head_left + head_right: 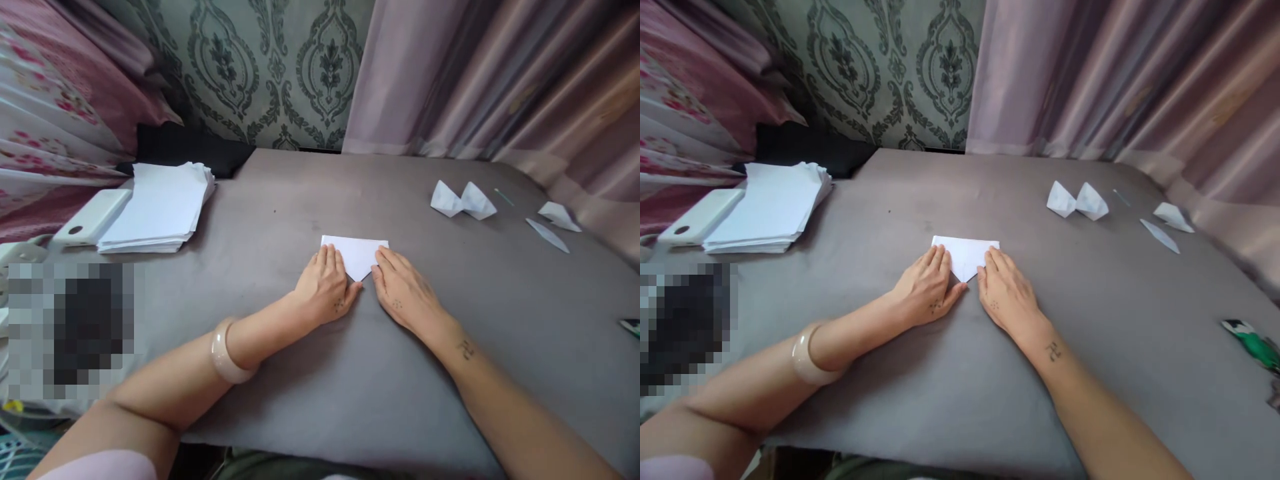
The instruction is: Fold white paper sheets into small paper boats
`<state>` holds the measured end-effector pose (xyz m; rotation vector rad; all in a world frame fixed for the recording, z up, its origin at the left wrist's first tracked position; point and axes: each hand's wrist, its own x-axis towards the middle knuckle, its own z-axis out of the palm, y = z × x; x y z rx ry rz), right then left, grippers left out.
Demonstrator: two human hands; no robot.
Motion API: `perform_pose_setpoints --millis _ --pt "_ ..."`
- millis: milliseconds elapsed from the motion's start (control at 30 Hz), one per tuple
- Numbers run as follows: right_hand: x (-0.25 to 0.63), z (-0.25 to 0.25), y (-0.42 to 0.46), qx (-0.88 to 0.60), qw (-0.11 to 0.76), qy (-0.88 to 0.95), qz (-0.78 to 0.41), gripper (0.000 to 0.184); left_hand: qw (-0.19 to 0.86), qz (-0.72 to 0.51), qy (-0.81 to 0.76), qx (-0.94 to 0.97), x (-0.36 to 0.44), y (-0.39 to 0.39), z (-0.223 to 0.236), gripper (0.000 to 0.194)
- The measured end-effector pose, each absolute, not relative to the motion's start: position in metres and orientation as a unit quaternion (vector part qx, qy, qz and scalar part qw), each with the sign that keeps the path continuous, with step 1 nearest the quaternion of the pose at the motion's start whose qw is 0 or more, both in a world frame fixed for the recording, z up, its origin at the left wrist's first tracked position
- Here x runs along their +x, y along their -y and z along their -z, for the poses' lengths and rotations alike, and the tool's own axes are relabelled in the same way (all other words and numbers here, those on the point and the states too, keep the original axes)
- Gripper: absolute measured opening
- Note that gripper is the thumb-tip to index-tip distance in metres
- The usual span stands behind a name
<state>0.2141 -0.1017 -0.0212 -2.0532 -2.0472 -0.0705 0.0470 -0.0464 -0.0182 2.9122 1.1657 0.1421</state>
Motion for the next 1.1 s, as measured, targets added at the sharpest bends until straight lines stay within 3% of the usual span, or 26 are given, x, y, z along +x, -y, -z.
perform_pose_setpoints --millis 233,333,433,500,567,667,800,933,1100 --pt "0.219 0.013 0.096 -0.733 0.104 0.671 0.042 0.042 0.032 -0.032 -0.424 0.904 0.044 0.029 -0.008 0.058" --pt "0.227 0.014 0.085 -0.736 0.126 0.664 0.047 0.038 0.084 -0.061 -0.434 0.895 0.036 0.002 -0.005 0.049" --pt "0.236 0.02 0.075 -0.735 0.163 0.657 0.042 0.026 0.167 -0.146 -0.382 0.897 0.03 -0.025 0.011 0.026" --pt "0.241 0.025 0.071 -0.728 0.2 0.656 0.027 0.019 0.211 -0.173 -0.384 0.882 0.029 -0.035 0.02 0.027" --pt "0.244 0.029 0.07 -0.708 0.227 0.668 0.005 0.027 0.238 -0.184 -0.391 0.87 0.03 -0.04 0.025 0.027" --pt "0.246 0.031 0.071 -0.686 0.234 0.687 -0.049 0.045 0.291 -0.194 -0.379 0.857 0.029 -0.04 0.022 0.02" --pt "0.246 0.024 0.075 -0.69 0.249 0.668 -0.124 0.053 0.447 -0.205 -0.328 0.807 0.026 -0.039 0.016 0.017" --pt "0.247 0.012 0.079 -0.687 0.346 0.588 -0.249 0.06 0.594 -0.259 -0.294 0.703 0.025 -0.037 0.01 0.028" --pt "0.252 -0.003 0.085 -0.611 0.471 0.482 -0.417 0.051 0.652 -0.269 -0.303 0.641 0.023 -0.037 0.001 0.035"
